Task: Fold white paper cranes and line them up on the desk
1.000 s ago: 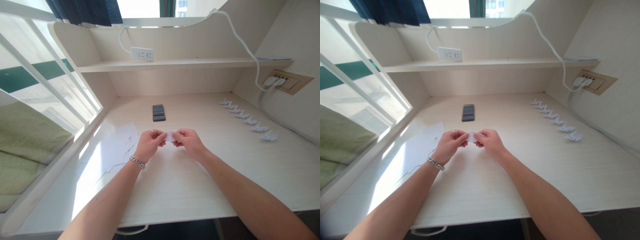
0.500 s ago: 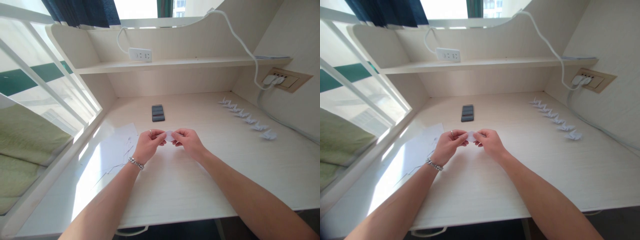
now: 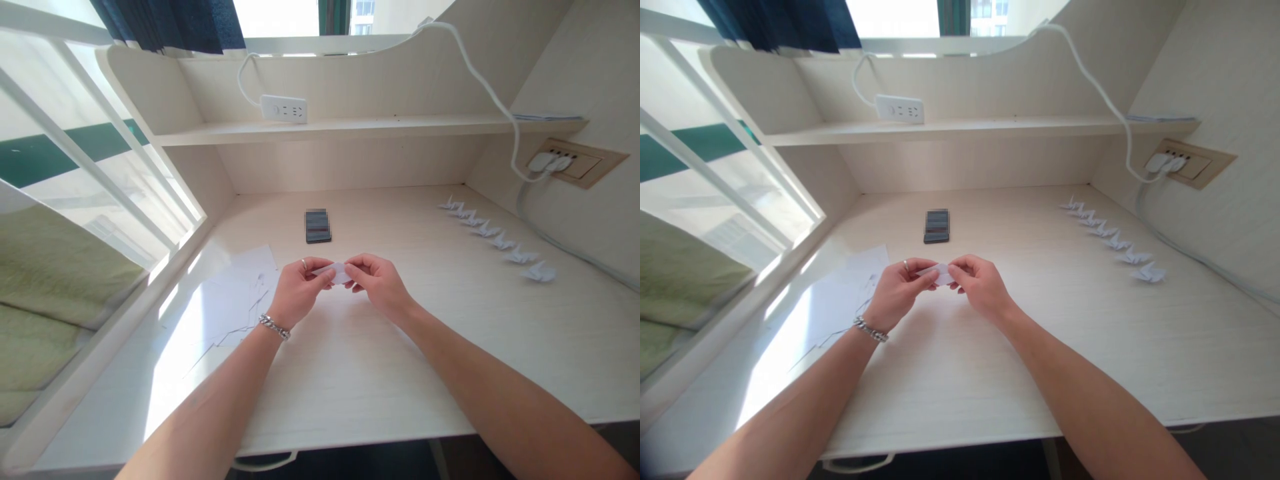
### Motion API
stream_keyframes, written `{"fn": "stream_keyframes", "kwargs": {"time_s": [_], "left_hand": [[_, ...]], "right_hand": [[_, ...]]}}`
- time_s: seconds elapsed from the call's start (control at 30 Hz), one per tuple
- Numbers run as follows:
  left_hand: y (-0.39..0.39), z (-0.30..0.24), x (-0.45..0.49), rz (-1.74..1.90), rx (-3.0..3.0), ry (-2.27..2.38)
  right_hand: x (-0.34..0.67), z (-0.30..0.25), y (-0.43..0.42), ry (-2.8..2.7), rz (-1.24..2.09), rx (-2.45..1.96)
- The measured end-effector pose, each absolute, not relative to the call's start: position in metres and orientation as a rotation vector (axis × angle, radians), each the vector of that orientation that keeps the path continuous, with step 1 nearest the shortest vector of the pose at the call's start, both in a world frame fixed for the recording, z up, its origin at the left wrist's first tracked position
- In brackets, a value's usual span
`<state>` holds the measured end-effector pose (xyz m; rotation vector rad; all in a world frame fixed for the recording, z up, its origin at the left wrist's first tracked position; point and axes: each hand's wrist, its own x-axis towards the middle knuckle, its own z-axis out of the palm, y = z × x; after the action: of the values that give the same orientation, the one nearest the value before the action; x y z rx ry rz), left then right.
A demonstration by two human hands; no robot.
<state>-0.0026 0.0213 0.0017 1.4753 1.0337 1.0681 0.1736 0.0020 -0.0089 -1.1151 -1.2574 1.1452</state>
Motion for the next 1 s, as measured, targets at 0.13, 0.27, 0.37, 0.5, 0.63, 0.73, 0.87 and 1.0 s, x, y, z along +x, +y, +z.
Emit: {"fn": "stream_keyframes", "kwargs": {"time_s": [0.13,0.27,0.37,0.5,0.63,0.73,0.87,1.0], "left_hand": [[0.0206,0.0020,-0.0021,1.068,1.500,1.034],[0.0203,0.0015,-0.0019,1.068,1.495,1.031],[0.0201,0.0004,-0.0022,1.083,1.469,0.999],[0.0198,-0.0003,-0.0034,1.075,1.479,1.010],[0.0203,-0.0008,-0.0040,1.052,1.495,0.981],[0.0208,-0.0010,-0.0040,1.044,1.505,0.943],[0.0199,-0.0004,-0.0043,1.042,1.509,0.949],[0.0183,0.0014,-0.0036,1.076,1.523,0.986]], "right_hand": [[0.1732,-0.0092,0.0021,-1.287,1.082,-1.130],[0.1727,-0.0093,0.0024,-1.279,1.035,-1.133],[0.1717,-0.0093,0.0019,-1.278,0.991,-1.130],[0.1700,-0.0085,0.0006,-1.259,0.970,-1.126],[0.1696,-0.0063,-0.0005,-1.206,1.035,-1.107],[0.1699,-0.0050,-0.0010,-1.179,1.073,-1.091],[0.1701,-0.0063,-0.0007,-1.195,1.058,-1.076],[0.1694,-0.0093,-0.0010,-1.263,0.953,-1.100]]}}
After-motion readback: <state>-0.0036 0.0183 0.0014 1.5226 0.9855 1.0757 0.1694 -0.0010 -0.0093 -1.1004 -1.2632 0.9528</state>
